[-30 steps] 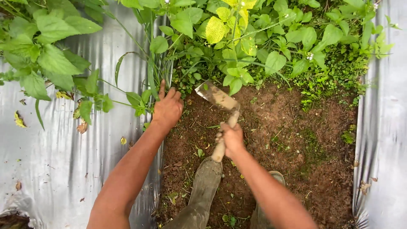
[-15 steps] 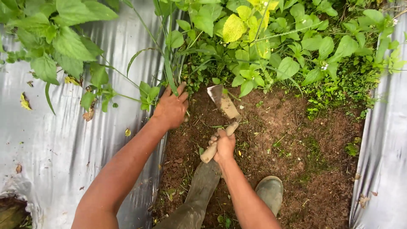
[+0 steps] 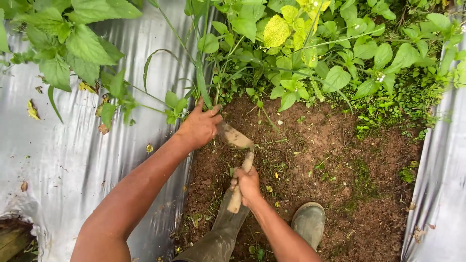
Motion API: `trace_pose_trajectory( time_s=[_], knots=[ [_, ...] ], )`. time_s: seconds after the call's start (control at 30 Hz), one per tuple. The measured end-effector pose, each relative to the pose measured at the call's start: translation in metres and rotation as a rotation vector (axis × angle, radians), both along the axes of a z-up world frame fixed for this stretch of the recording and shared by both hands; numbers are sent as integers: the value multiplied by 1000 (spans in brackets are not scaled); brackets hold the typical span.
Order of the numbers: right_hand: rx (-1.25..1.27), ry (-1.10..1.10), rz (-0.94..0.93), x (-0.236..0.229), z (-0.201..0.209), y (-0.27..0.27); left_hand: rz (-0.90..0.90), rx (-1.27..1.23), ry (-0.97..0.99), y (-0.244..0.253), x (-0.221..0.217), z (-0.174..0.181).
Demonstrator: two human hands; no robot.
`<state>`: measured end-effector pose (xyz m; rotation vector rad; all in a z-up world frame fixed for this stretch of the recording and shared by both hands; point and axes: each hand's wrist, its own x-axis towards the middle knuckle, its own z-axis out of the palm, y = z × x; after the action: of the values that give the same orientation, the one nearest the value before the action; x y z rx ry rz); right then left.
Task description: Using a hand hoe to loosen soil and pulling weeds from a garden bed with plastic mulch.
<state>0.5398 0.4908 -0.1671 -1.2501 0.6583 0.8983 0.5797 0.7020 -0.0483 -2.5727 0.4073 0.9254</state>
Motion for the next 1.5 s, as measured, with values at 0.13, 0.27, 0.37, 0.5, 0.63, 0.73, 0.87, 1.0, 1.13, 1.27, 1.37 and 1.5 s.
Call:
trace_pose_trajectory(
  time_s=[0.13, 0.27, 0.37, 0.5, 0.63, 0.73, 0.87, 1.0, 1.13, 1.27, 1.37, 1.5],
  knots=[
    [7, -12, -80, 7, 0, -3, -6, -36, -46, 5, -9, -8],
    [22, -2, -190, -2, 0, 3, -9, -62, -157, 8, -9, -12],
    [-30, 60, 158, -20, 5, -16, -32, -78, -80, 9, -11, -23],
    [-21, -3, -94, -1, -11, -14, 26, -80, -101, 12, -13, -27],
    [-72, -79, 125, -8, 17, -16, 54, -112, -115, 13, -10, -22],
    [-39, -39, 132, -8, -1, -26, 94, -116, -63, 19, -3, -24],
    [-26, -2, -5, -15, -30, -34, 39, -53, -14, -2, -14, 5],
    [-44, -27, 18, -2, -28, -33, -122, 169, 110, -12, -7, 27],
    [-21, -7, -85, 5, -22, -34, -121, 118, 122, -12, -6, 11],
    [-28, -24, -183, 7, -13, -26, -112, 96, 110, -6, -6, -5],
    [-54, -24, 155, -9, -3, -28, -54, 20, 56, 1, -5, -21],
    [5, 35, 33, -9, -9, -26, -2, -33, -12, 7, -2, -28]
  ],
)
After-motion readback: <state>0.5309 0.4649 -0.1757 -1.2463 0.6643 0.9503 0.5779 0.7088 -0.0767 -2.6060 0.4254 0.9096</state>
